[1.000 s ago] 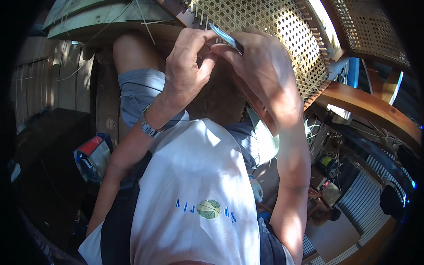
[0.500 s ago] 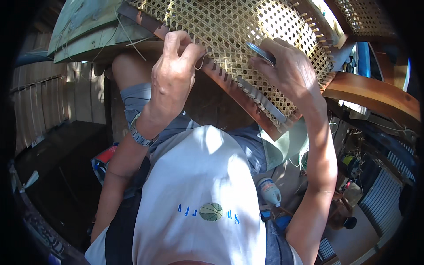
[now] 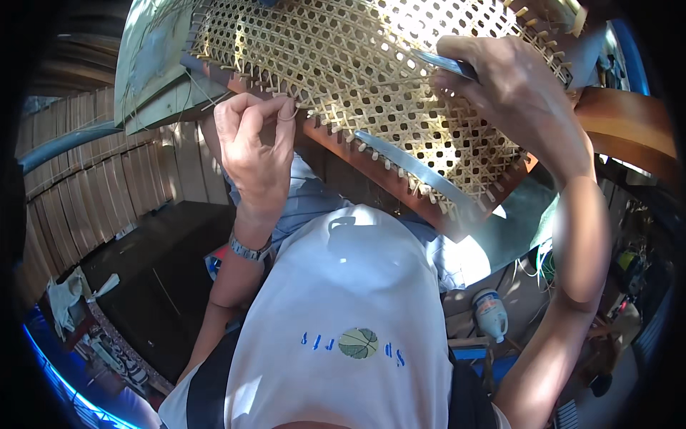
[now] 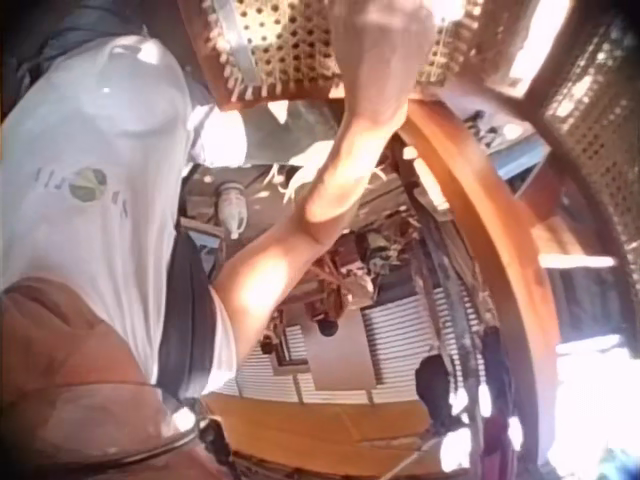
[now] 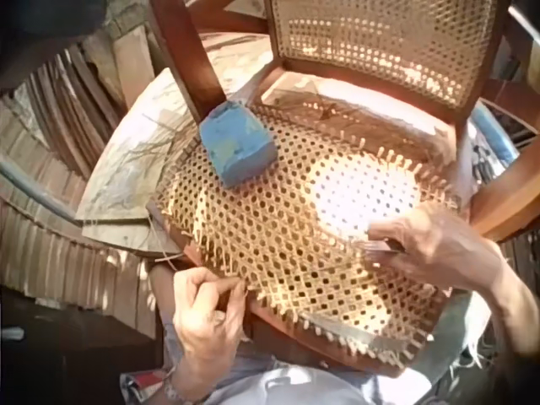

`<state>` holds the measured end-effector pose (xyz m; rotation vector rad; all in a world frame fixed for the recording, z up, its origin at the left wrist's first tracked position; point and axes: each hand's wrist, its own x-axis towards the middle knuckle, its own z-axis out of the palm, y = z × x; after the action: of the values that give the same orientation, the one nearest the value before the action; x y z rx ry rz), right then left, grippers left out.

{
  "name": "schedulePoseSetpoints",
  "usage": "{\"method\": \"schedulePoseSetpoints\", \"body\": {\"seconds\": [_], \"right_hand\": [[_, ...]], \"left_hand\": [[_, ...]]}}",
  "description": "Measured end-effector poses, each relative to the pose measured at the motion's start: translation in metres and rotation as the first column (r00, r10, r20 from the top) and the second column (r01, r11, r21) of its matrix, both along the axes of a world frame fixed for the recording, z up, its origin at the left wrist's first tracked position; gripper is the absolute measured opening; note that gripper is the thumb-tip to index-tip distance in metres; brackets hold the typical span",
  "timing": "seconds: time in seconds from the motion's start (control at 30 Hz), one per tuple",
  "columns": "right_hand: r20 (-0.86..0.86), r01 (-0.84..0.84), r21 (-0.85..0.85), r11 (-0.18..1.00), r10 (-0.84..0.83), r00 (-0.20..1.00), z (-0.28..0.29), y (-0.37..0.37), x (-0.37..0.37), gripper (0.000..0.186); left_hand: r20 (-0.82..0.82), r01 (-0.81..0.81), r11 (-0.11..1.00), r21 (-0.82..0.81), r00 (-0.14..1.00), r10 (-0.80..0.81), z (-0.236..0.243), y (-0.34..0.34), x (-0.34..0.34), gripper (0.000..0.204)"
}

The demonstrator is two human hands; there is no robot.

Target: Weaving cane strips into a chair seat frame to create a woven pattern.

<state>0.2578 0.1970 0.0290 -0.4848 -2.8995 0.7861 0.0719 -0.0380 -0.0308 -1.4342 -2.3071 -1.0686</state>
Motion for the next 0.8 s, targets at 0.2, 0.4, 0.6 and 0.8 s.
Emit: {"method": "schedulePoseSetpoints", "body": {"seconds": [0.2, 0.4, 0.6, 0.8], "right_hand": [[0.144, 0.148, 0.036, 0.988, -0.151, 0.978, 0.011, -0.012, 0.024, 0.023], [0.268, 0.392, -0.057, 0.918, -0.364, 0.892, 0.015, -0.014, 0.048, 0.018], [0.372, 0.551, -0.049, 0.833, -0.497, 0.784, 0.019, -0.013, 0.048, 0.020], [0.341, 0.566, -0.047, 0.823, -0.519, 0.783, 0.016, -0.015, 0.050, 0.022]], "left_hand": [[0.141, -0.046, 0.999, -0.021, 0.989, 0.049, 0.003, -0.006, 0.002, 0.022], [0.404, -0.051, 0.998, 0.043, 0.914, 0.029, -0.003, -0.011, 0.009, 0.026], [0.373, -0.064, 0.997, 0.037, 0.927, 0.045, -0.018, -0.017, 0.018, 0.031], [0.156, 0.006, 0.999, -0.036, 0.988, -0.001, -0.022, -0.018, 0.014, 0.037]]}}
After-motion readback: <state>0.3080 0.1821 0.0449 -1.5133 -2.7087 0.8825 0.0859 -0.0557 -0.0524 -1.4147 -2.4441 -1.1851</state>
